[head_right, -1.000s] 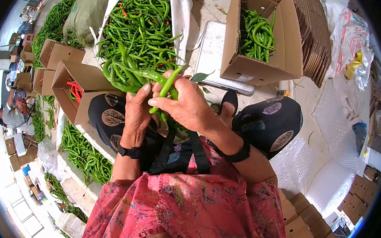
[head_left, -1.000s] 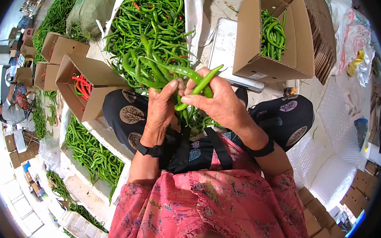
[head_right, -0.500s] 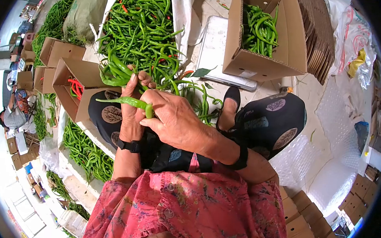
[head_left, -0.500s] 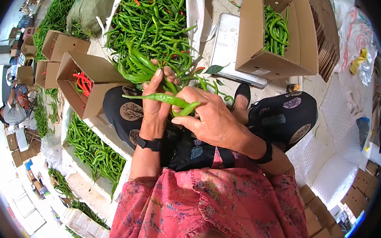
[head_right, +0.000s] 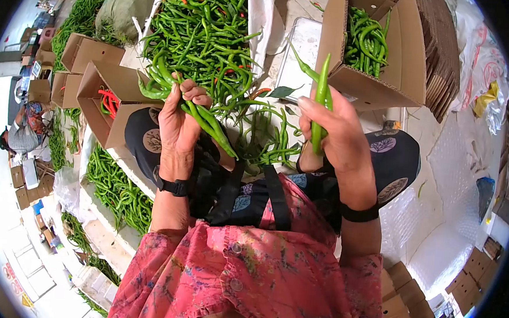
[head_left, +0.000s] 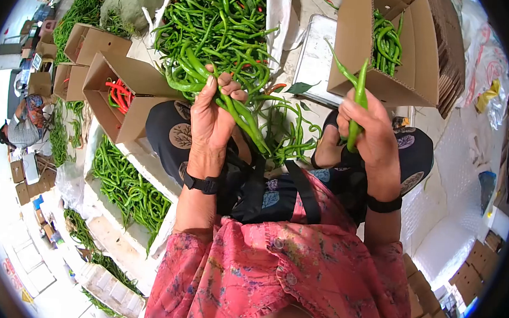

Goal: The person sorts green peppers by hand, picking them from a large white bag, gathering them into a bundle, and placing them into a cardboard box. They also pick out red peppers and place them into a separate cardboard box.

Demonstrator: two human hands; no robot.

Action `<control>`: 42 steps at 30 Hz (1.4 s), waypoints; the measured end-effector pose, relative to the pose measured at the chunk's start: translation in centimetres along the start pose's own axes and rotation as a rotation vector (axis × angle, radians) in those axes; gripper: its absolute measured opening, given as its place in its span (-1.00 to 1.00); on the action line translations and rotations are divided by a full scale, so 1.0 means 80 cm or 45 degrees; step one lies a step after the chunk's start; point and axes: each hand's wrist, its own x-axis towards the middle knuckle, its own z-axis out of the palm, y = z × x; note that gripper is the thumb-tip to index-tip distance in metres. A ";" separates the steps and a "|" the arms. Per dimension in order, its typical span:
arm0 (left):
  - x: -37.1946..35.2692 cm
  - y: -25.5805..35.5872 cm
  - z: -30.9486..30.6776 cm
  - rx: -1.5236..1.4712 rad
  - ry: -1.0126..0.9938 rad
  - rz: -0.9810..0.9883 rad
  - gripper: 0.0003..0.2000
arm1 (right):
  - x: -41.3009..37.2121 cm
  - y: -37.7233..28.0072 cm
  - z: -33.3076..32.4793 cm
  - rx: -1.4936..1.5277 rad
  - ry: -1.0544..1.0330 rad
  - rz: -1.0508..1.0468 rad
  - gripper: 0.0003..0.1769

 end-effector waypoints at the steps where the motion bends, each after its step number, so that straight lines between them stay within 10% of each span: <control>1: 0.000 -0.003 0.002 -0.002 0.002 -0.007 -0.80 | 0.002 0.003 -0.002 -0.144 0.141 0.002 -0.77; 4: 0.002 -0.013 0.003 0.118 0.209 -0.035 -0.82 | 0.010 0.030 0.045 -0.526 0.025 0.184 -0.66; 10: -0.004 -0.035 -0.001 0.411 0.405 0.093 -0.81 | 0.051 0.113 0.083 -0.885 0.135 -0.348 -0.47; 15: -0.005 -0.025 -0.009 0.518 0.366 0.052 -0.82 | 0.064 0.097 0.046 -0.206 -0.251 0.328 -0.74; 21: -0.010 -0.024 -0.010 0.620 0.487 -0.042 -0.87 | 0.065 0.085 0.039 -0.079 -0.189 0.432 -0.78; 27: -0.015 -0.009 0.005 0.754 0.250 0.084 -0.78 | 0.040 0.101 0.010 -0.788 0.039 0.258 -0.61; 36: -0.036 -0.036 0.035 1.083 -0.255 -0.343 -0.63 | 0.057 0.055 0.052 0.445 -0.506 0.295 -0.68; 42: -0.042 -0.034 0.028 1.431 -0.236 -0.447 -0.71 | 0.065 0.053 0.042 0.241 -0.514 0.169 -0.57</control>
